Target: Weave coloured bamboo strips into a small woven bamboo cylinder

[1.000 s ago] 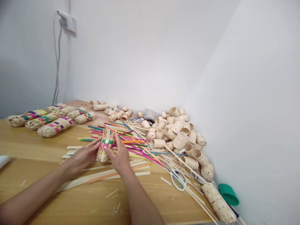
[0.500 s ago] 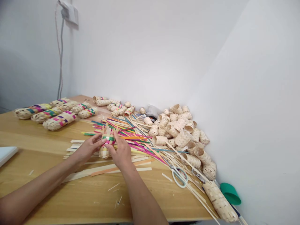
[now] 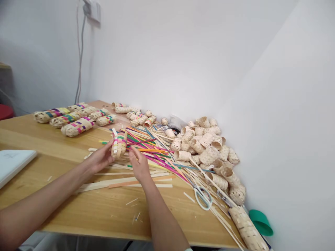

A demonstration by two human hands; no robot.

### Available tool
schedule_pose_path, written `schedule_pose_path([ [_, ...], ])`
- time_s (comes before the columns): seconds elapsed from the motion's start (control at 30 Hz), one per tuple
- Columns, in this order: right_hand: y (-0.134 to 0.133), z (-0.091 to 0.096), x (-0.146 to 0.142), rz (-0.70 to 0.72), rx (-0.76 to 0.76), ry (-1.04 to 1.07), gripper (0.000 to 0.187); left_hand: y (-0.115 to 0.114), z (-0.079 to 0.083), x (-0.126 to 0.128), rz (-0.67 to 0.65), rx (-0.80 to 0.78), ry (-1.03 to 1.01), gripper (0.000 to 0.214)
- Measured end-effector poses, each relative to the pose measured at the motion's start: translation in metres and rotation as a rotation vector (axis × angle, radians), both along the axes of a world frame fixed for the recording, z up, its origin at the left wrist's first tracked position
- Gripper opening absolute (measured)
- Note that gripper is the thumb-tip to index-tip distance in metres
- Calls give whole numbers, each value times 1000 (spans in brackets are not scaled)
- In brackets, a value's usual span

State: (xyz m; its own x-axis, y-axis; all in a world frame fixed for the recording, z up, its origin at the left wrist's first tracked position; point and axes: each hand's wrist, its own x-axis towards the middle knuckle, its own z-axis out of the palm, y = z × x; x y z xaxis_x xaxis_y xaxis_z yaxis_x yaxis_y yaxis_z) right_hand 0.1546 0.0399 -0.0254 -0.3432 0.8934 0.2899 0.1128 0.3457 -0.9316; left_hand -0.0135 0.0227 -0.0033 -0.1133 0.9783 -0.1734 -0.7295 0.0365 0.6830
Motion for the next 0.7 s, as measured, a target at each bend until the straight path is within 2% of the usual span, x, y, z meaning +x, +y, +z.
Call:
schedule_pose_path([
  [0.2,2,-3,1,-8,37,-43,48,-2,4,0,-28,-44,-84,18],
  [0.5,-4,5,0,3,67,-61,41,0,3,-1,-77,-17,-88,27],
  [0.7,-11,13,-2,-42,208,-38,46,-1,-2,2,-110,58,-11,20],
])
